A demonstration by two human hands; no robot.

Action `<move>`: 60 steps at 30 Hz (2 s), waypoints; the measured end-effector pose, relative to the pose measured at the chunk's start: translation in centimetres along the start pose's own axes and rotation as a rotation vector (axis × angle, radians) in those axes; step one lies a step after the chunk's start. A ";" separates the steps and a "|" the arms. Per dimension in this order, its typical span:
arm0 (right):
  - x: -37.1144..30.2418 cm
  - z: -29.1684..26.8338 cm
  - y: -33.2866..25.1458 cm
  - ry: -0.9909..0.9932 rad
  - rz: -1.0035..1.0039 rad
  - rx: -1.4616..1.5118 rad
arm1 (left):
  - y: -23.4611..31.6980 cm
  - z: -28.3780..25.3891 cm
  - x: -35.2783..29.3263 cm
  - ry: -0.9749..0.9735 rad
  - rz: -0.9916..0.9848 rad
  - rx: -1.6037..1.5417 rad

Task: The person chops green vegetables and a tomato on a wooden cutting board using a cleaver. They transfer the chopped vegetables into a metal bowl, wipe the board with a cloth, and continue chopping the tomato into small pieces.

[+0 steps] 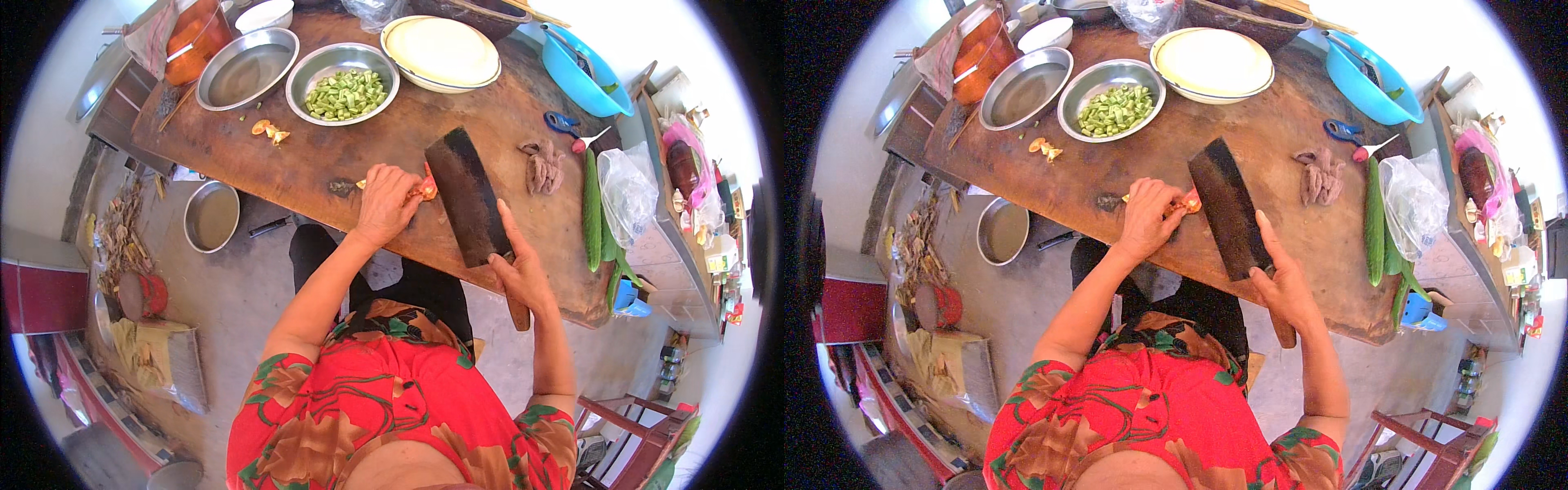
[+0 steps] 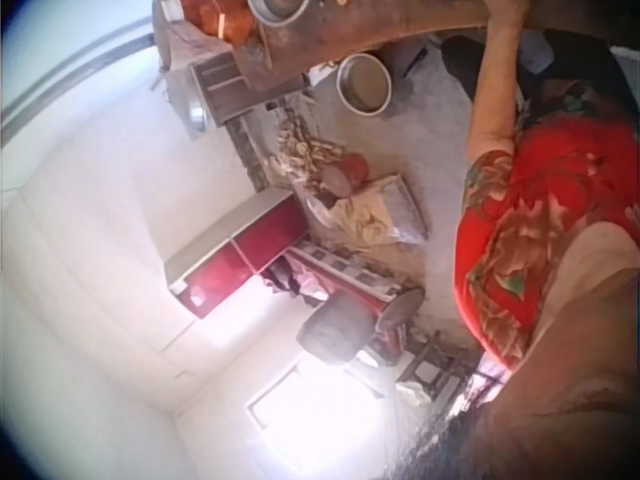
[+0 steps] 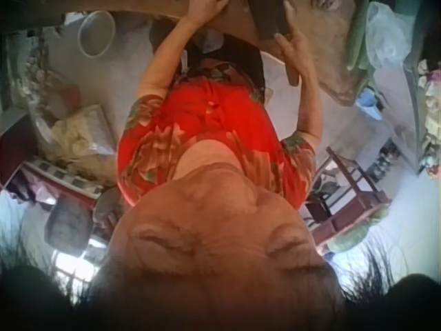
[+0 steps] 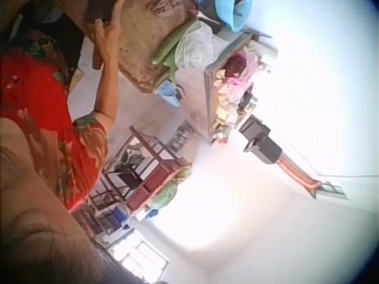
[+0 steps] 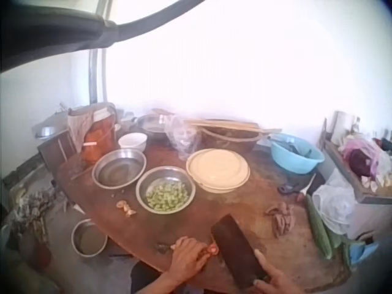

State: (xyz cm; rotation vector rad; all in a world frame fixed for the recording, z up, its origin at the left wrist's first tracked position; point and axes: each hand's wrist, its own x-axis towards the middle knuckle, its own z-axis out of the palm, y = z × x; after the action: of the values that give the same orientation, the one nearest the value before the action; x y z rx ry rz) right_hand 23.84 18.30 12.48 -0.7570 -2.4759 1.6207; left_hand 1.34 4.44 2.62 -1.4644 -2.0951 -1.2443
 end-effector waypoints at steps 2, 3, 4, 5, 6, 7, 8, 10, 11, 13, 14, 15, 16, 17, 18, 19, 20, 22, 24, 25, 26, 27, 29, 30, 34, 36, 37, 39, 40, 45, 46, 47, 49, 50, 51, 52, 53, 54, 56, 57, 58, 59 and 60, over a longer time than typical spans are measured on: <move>-0.1 -0.3 -0.2 -0.010 -0.042 -0.149 | 0.0 0.0 0.0 0.006 0.005 -0.003; -0.1 -0.5 -0.6 -0.018 -0.032 -0.188 | -0.1 -0.1 -0.1 0.008 0.005 -0.002; -0.2 -0.6 -0.9 -0.026 -0.021 -0.226 | -0.1 -0.1 -0.1 0.004 0.003 -0.004; -0.3 -0.7 -1.2 -0.033 -0.024 -0.259 | -0.1 -0.1 -0.2 -0.001 0.000 -0.006; -0.4 -0.9 -1.5 -0.037 -0.027 -0.291 | -0.1 0.0 -0.1 -0.006 0.001 -0.011; -0.5 -1.0 -1.7 -0.040 -0.029 -0.324 | -0.1 0.0 0.0 -0.003 0.005 -0.004; -0.6 -1.1 -1.7 -0.066 -0.005 -0.353 | -0.1 0.0 0.0 0.000 0.010 0.002; -0.8 -1.6 -1.9 -0.093 0.059 -0.419 | 0.2 0.4 0.4 -0.007 0.021 0.000; -0.7 -1.4 -2.0 -0.119 0.065 -0.442 | 0.0 0.1 0.2 -0.019 0.020 0.002; -0.6 -1.0 -1.9 -0.131 -0.019 -0.428 | 0.2 -0.2 0.3 -0.028 0.005 0.025; -0.6 -1.1 -2.4 -0.150 0.010 -0.434 | 0.1 -0.1 0.2 -0.036 0.011 0.035; -0.5 -1.1 -2.3 -0.147 -0.014 -0.437 | 0.2 -0.2 0.3 -0.041 0.003 0.014; -0.5 -1.0 -1.8 -0.149 -0.040 -0.437 | 0.3 -0.4 0.4 -0.049 -0.008 -0.001; -0.6 -1.0 -1.6 -0.149 -0.038 -0.448 | 0.4 -0.2 0.6 -0.041 0.002 -0.012; -0.6 -0.9 -1.5 -0.156 -0.042 -0.456 | 0.4 -0.1 0.6 -0.033 0.008 -0.013; -0.6 -0.9 -1.4 -0.164 -0.046 -0.463 | 0.3 -0.1 0.6 -0.025 0.012 -0.013; -0.6 -0.9 -1.4 -0.168 -0.048 -0.467 | 0.3 0.0 0.6 -0.030 0.009 -0.012; -0.5 -0.9 -1.4 -0.184 -0.055 -0.472 | 0.3 0.0 0.5 -0.041 -0.004 -0.004; -0.6 -0.9 -1.8 -0.187 -0.026 -0.432 | 0.4 0.0 0.6 -0.049 -0.020 0.001; -0.5 -0.9 -1.9 -0.190 -0.012 -0.410 | 0.5 0.0 0.6 -0.052 -0.022 -0.004; -0.4 -0.8 -1.9 -0.191 -0.023 -0.426 | 0.5 0.0 0.7 -0.055 -0.024 -0.009; -0.3 -0.7 -1.9 -0.189 -0.032 -0.441 | 0.5 0.1 0.6 -0.041 -0.014 -0.002; 0.0 -0.3 -1.9 -0.196 -0.033 -0.488 | 0.4 0.3 0.4 -0.012 0.005 0.012; 0.3 0.1 -2.1 -0.200 -0.024 -0.520 | 0.4 0.3 0.5 -0.024 0.002 0.007; 0.9 1.3 -1.1 -0.162 -0.108 -0.560 | 0.5 0.0 0.3 -0.072 -0.022 0.011; 1.5 1.5 -1.5 -0.169 -0.096 -0.579 | 0.6 0.0 0.4 -0.073 -0.016 0.015; 1.8 1.6 -1.8 -0.171 -0.091 -0.588 | 0.5 0.1 0.3 -0.057 -0.010 0.015; 2.5 2.2 -1.3 -0.140 -0.168 -0.615 | 0.3 0.5 0.2 -0.025 0.008 0.008; 2.7 2.4 -1.0 -0.109 -0.198 -0.629 | 0.4 0.4 0.3 -0.031 0.019 0.018; 4.4 3.2 -0.6 -0.062 -0.242 -0.632 | 0.8 0.0 0.6 -0.051 0.043 0.031; 4.7 3.1 -0.3 -0.051 -0.254 -0.592 | 1.0 -0.1 0.7 -0.055 0.035 0.038; 5.1 2.2 -0.2 -0.066 -0.196 -0.535 | 1.2 -0.1 1.0 -0.046 0.056 0.032; 5.0 1.3 -0.6 -0.079 -0.172 -0.383 | 0.7 0.1 0.6 -0.034 0.065 0.040; 5.0 1.0 -0.7 -0.090 -0.163 -0.307 | 0.3 0.1 0.6 -0.026 0.067 0.048; 4.7 0.9 -0.7 -0.102 -0.139 -0.328 | 0.2 0.2 0.6 -0.021 0.078 0.037; 4.5 1.1 -0.5 -0.098 -0.130 -0.356 | 0.1 0.0 0.3 -0.018 0.076 0.039; 4.3 1.0 -0.4 -0.095 -0.125 -0.384 | 0.1 0.0 0.2 -0.014 0.071 0.044; 3.9 1.1 0.0 -0.101 -0.114 -0.408 | 0.6 -0.1 0.3 -0.032 0.033 0.069; 2.7 0.8 -0.4 -0.012 -0.193 -0.395 | 0.4 -0.4 -0.2 0.069 0.037 0.113; 2.0 0.5 -0.8 0.027 -0.221 -0.386 | 0.2 -0.6 -0.6 0.098 0.016 0.104; 1.4 0.1 -1.5 0.056 -0.222 -0.359 | 0.4 -1.2 -0.9 0.148 -0.007 0.110; 0.8 -0.3 -2.3 0.083 -0.225 -0.335 | 0.1 -1.7 -1.2 0.157 -0.051 0.107; 0.3 -0.4 -3.0 0.097 -0.226 -0.298 | -0.2 -2.4 -1.7 0.172 -0.089 0.103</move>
State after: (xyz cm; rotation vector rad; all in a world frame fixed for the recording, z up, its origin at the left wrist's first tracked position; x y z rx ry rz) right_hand 22.64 17.83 15.22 -0.5422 -2.6502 1.1307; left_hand 1.39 1.53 2.77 -1.1890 -2.0953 -1.2267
